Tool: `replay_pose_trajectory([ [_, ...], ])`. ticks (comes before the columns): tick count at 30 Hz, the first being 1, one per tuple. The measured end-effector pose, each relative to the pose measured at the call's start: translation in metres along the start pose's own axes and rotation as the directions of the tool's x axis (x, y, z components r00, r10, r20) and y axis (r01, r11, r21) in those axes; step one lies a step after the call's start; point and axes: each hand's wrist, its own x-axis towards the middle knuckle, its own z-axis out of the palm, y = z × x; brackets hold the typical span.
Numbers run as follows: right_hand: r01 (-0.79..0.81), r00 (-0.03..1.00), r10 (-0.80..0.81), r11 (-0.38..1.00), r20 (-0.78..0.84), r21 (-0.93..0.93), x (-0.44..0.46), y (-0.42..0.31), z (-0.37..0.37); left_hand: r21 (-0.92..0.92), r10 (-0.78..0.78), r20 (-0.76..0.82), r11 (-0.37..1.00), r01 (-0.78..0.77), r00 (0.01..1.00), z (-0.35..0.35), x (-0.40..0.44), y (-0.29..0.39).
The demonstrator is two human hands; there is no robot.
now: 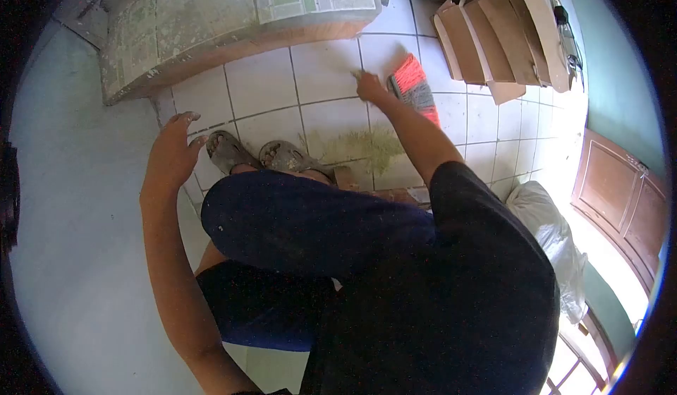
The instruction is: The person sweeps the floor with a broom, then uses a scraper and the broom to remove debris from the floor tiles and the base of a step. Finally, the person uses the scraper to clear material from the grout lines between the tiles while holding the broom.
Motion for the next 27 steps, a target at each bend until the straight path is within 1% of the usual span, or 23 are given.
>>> replay_pose_trajectory([
  [1, 0.186, 0.982, -0.189, 0.973, -0.007, -0.135, -0.012, 0.004, 0.005, 0.020, -0.012, 0.013, 1.000, 0.012, 1.000, -0.001, 0.001, 0.001],
  [2, 0.187, 0.982, -0.190, 0.973, -0.008, -0.138, -0.027, 0.000, 0.003, 0.018, -0.013, 0.010, 1.000, 0.013, 1.000, -0.001, 0.004, -0.002],
  [3, 0.142, 0.990, -0.140, 0.986, 0.027, -0.092, -0.041, -0.002, 0.001, 0.033, -0.031, 0.023, 0.999, 0.030, 0.999, 0.000, 0.006, -0.007],
  [5, 0.089, 0.994, -0.086, 0.995, 0.071, -0.040, -0.042, -0.012, -0.008, 0.053, -0.048, 0.046, 0.998, 0.046, 0.998, 0.003, 0.010, -0.010],
  [6, 0.098, 0.994, -0.092, 0.989, 0.062, -0.110, -0.025, -0.011, -0.010, 0.039, -0.054, 0.052, 0.998, 0.052, 0.997, 0.002, 0.011, -0.007],
  [8, 0.103, 0.994, -0.094, 0.979, 0.062, -0.174, 0.013, -0.002, -0.009, 0.027, -0.060, 0.068, 0.998, 0.058, 0.996, 0.005, 0.010, -0.001],
  [10, -0.019, 0.996, 0.014, 0.998, -0.090, -0.061, 0.049, 0.006, -0.007, 0.056, 0.004, 0.040, 0.998, -0.006, 0.999, 0.006, 0.010, 0.004],
  [11, -0.016, 0.995, 0.010, 0.998, -0.097, -0.064, 0.046, 0.007, -0.008, 0.055, 0.005, 0.031, 0.998, -0.007, 0.999, 0.006, 0.011, 0.005],
  [13, 0.158, 0.987, -0.150, 0.962, 0.053, -0.222, 0.028, 0.007, -0.010, 0.017, 0.000, 0.024, 1.000, 0.000, 1.000, 0.005, 0.012, 0.004],
  [14, 0.253, 0.966, -0.259, 0.942, 0.003, -0.219, 0.008, 0.015, -0.003, 0.015, -0.004, 0.010, 1.000, 0.003, 1.000, 0.001, 0.013, 0.003],
  [15, 0.254, 0.965, -0.263, 0.940, -0.010, -0.228, -0.013, 0.019, 0.007, 0.028, -0.035, 0.026, 0.999, 0.034, 0.999, -0.001, 0.014, 0.002],
  [16, 0.250, 0.965, -0.261, 0.940, -0.020, -0.233, -0.034, 0.023, 0.016, 0.042, -0.064, 0.050, 0.997, 0.062, 0.997, -0.001, 0.014, 0.002],
  [17, 0.247, 0.966, -0.259, 0.941, -0.020, -0.232, -0.049, 0.026, 0.024, 0.042, -0.062, 0.052, 0.997, 0.060, 0.997, 0.000, 0.015, 0.000],
  [18, 0.119, 0.993, -0.122, 0.985, -0.011, -0.121, -0.062, 0.029, 0.034, 0.056, -0.064, 0.054, 0.997, 0.061, 0.996, 0.001, 0.014, -0.003],
  [19, -0.017, 1.000, 0.017, 1.000, 0.014, -0.011, -0.070, 0.031, 0.041, 0.071, -0.066, 0.057, 0.996, 0.062, 0.996, 0.002, 0.014, -0.004],
  [20, -0.023, 1.000, 0.023, 1.000, 0.017, -0.005, -0.068, 0.036, 0.048, 0.075, -0.063, 0.064, 0.995, 0.058, 0.996, 0.005, 0.015, -0.003],
  [22, -0.018, 0.999, 0.018, 1.000, -0.038, -0.010, -0.061, 0.042, 0.061, 0.044, -0.022, 0.053, 0.999, 0.020, 0.998, 0.008, 0.014, -0.004],
  [23, -0.022, 0.999, 0.022, 1.000, -0.033, -0.007, -0.070, 0.034, 0.057, 0.046, -0.022, 0.060, 0.999, 0.019, 0.998, 0.008, 0.012, -0.001],
  [25, -0.023, 0.998, 0.022, 1.000, -0.063, -0.014, -0.074, 0.019, 0.043, 0.092, 0.036, -0.007, 0.995, -0.035, 0.999, 0.005, 0.011, 0.006],
  [26, -0.017, 0.998, 0.016, 1.000, -0.065, -0.015, -0.077, 0.015, 0.040, 0.093, 0.032, -0.013, 0.995, -0.031, 0.999, 0.003, 0.012, 0.008],
  [27, -0.017, 0.994, 0.017, 1.000, -0.106, -0.003, -0.077, 0.018, 0.046, 0.079, -0.011, 0.027, 0.997, 0.009, 1.000, 0.000, 0.012, 0.008],
])
